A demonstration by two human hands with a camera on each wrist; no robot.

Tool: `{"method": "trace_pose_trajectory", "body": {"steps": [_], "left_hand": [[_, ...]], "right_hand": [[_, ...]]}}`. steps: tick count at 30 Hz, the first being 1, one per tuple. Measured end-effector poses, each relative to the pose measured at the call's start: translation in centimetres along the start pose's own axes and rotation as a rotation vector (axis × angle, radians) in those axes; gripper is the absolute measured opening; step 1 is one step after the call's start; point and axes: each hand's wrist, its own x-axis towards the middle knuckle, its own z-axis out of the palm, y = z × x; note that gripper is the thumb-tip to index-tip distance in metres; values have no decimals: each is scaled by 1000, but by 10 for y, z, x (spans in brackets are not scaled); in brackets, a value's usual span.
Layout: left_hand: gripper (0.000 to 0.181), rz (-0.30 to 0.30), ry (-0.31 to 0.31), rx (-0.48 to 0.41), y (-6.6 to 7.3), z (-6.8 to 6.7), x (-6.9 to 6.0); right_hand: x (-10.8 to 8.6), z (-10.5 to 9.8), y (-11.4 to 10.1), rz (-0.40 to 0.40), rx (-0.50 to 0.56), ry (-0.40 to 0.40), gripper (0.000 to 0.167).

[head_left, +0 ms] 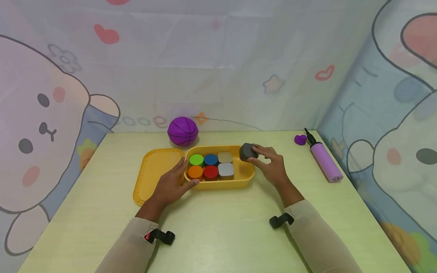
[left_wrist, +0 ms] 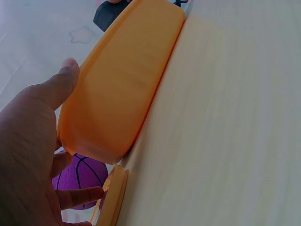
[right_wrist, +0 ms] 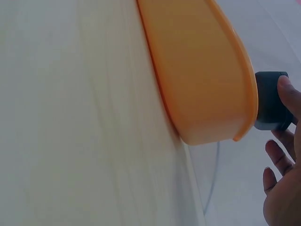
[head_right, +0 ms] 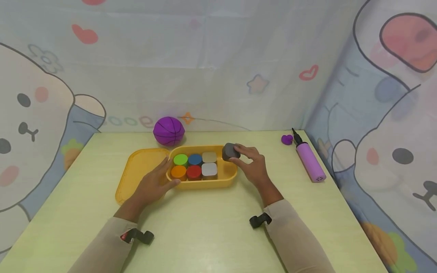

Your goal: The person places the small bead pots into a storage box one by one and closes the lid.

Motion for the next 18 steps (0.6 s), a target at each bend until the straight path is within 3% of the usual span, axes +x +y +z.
{"method": "trace_pose_trajectory", "body": {"steps": [10, 18], "left_hand": [[93, 12, 7, 8, 1, -1, -1], [93, 20, 9, 8, 0, 0, 0]], "right_hand": [[1, 12, 3, 3, 66, -108, 47], [0, 14, 10, 73, 57, -151, 45]]}}
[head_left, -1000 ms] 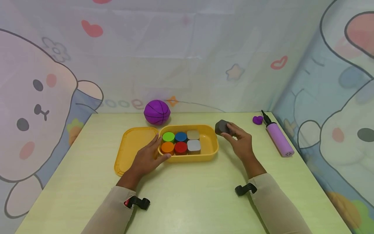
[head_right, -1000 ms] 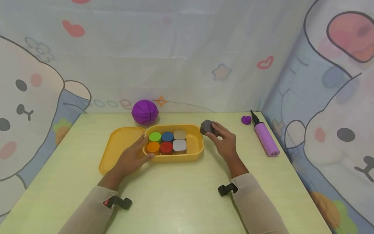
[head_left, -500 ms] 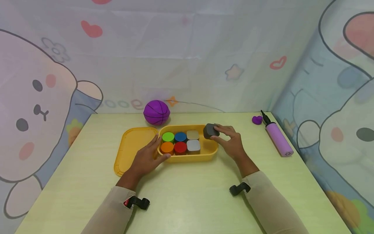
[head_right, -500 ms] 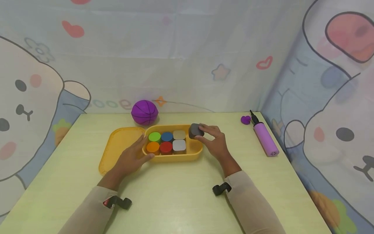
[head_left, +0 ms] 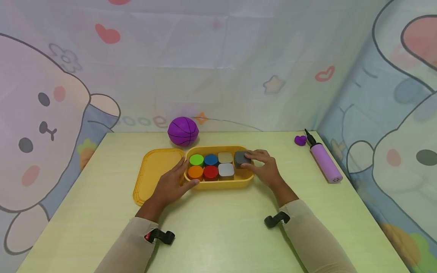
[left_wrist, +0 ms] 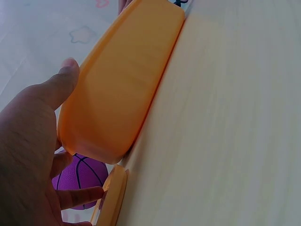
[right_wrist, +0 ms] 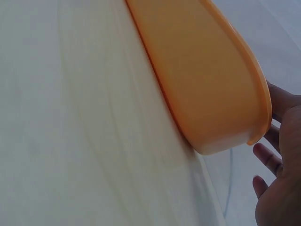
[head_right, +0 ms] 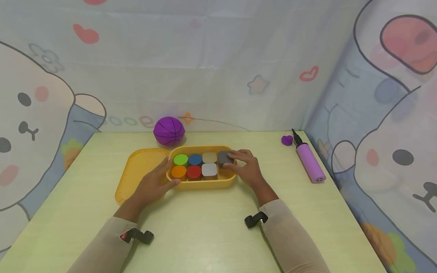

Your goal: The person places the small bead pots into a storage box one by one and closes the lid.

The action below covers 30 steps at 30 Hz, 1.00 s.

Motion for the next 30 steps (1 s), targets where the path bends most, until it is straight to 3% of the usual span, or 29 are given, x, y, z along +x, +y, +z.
{"method": "trace_pose_trajectory", "body": {"steps": [12, 20, 30], "left_hand": [[92, -3, 5, -5, 1, 0, -1], [93, -11, -7, -5, 2, -1, 0], [93, -14, -8, -7, 1, -1, 0]], "right_hand": [[-1, 2, -1, 4, -127, -40, 48], [1, 1, -11, 37, -310, -86, 48], [1, 3, -14, 46, -398, -118, 47]]}}
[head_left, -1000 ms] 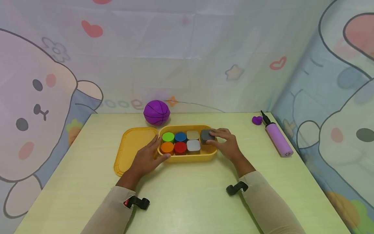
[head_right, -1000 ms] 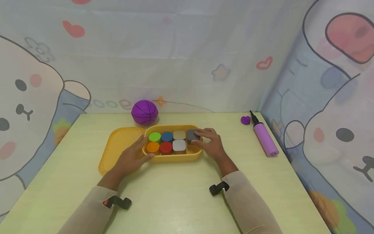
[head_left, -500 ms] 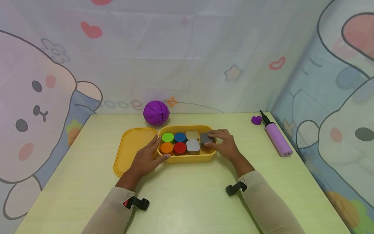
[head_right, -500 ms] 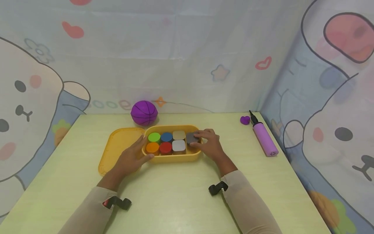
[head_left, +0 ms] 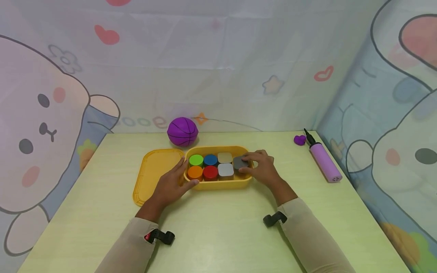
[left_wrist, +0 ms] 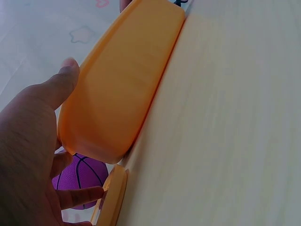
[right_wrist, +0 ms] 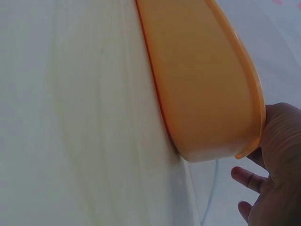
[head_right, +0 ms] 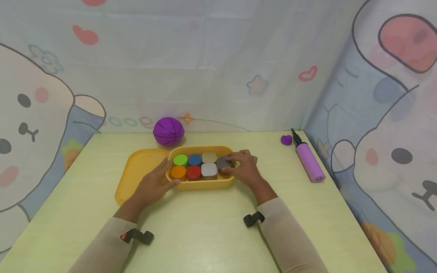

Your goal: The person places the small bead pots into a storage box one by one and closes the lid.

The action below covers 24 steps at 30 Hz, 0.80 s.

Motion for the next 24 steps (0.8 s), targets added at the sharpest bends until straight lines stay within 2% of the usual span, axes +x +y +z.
{"method": "trace_pose_trajectory", "body": {"steps": [8, 24], "left_hand": [[93, -3, 2, -6, -1, 1, 1], [93, 0, 2, 0, -2, 2, 1]], "right_hand": [[1, -3, -10, 51, -125, -52, 55], [5, -6, -18, 129, -235, -123, 58]]}}
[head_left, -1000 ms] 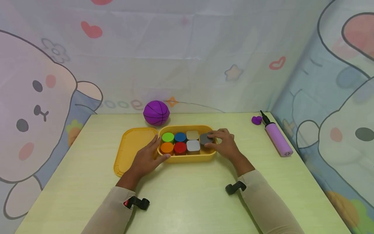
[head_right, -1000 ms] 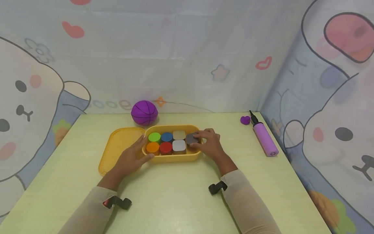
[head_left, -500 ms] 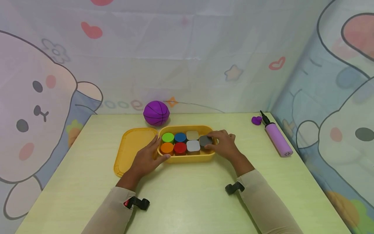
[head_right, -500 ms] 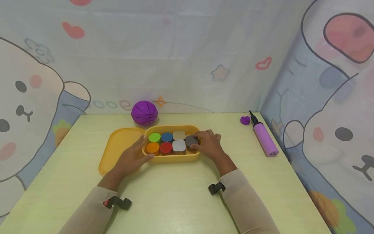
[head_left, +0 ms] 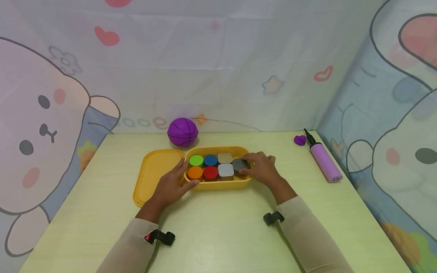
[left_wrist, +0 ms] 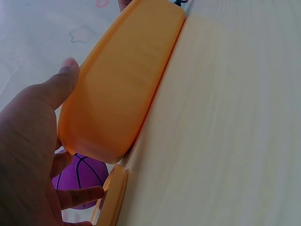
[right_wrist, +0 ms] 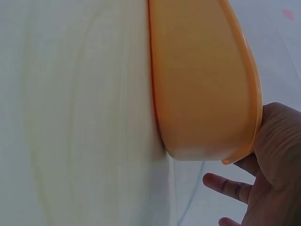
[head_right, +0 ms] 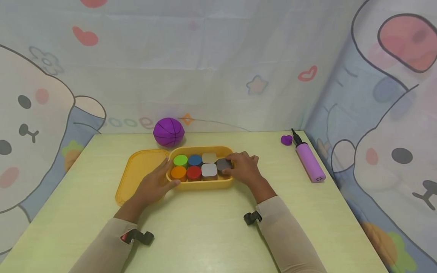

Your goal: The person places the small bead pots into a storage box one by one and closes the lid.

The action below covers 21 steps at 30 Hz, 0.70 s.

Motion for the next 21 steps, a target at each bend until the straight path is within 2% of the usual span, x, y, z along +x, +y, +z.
{"method": "trace_pose_trajectory", "body": {"steps": [7, 13, 21], "left_hand": [[93, 3, 0, -4, 1, -2, 1], [94, 5, 0, -3, 1, -1, 1], [93, 8, 5, -1, -2, -1, 0]], "right_hand": [[1, -2, -2, -1, -2, 3, 57], [1, -2, 0, -34, 83, 32, 57], [1, 0, 6, -56, 183, 19, 59]]}}
